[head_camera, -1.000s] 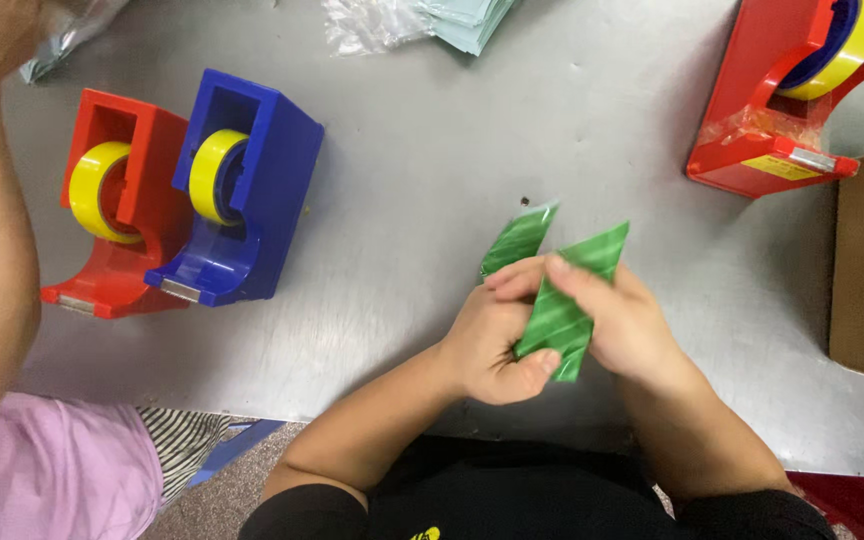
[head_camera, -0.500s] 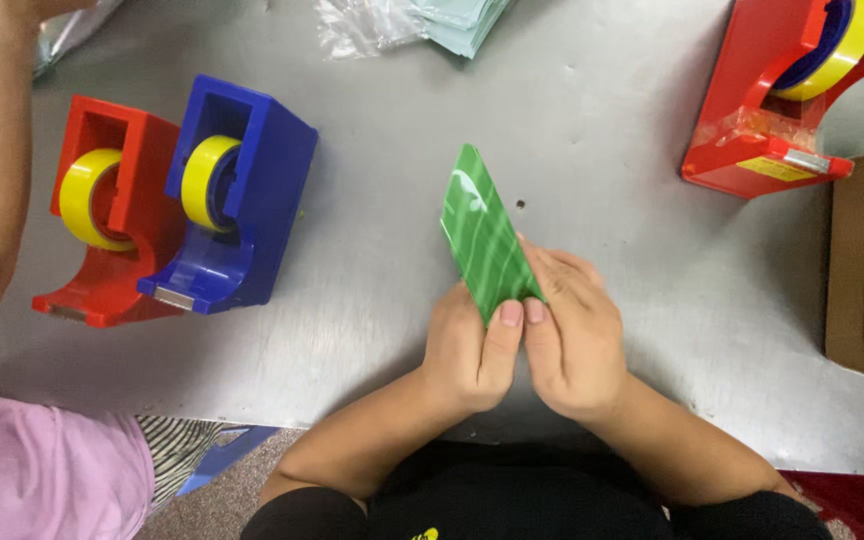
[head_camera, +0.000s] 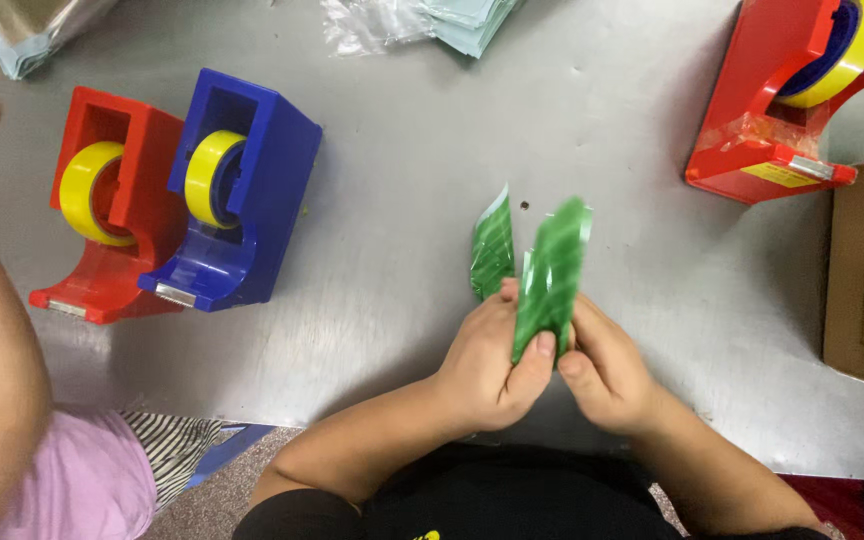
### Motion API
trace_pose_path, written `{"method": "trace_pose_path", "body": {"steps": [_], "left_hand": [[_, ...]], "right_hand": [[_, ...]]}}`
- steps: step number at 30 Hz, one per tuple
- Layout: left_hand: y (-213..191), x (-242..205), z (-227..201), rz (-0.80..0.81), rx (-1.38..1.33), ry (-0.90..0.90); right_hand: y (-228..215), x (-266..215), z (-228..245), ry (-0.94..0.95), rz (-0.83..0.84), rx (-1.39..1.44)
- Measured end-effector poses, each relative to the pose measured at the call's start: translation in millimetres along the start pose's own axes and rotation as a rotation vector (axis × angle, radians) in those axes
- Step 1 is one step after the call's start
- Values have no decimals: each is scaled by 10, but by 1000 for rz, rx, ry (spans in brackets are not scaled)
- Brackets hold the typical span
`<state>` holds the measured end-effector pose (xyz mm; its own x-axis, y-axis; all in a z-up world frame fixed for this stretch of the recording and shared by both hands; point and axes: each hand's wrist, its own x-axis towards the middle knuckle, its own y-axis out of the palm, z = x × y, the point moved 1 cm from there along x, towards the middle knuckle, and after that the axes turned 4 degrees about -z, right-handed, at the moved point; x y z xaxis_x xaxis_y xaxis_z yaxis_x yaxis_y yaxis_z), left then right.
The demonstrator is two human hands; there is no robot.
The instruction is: The person wraps a pink sausage in a green patterned paper using a light blue square template on a metal table. They fold the paper around the sausage, seal the ends with clear tape, and place the wrapped item into a cardboard box.
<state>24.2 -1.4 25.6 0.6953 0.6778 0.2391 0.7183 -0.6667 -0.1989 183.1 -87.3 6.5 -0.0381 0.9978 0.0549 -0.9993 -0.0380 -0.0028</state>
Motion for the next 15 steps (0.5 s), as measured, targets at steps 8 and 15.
{"method": "trace_pose_path", "body": {"steps": [8, 15], "left_hand": [[3, -25, 20, 87, -74, 68], [32, -5, 101, 106, -33, 174]], "right_hand": [[-67, -78, 129, 173, -1, 212], [-9, -24, 276, 16, -75, -188]]}}
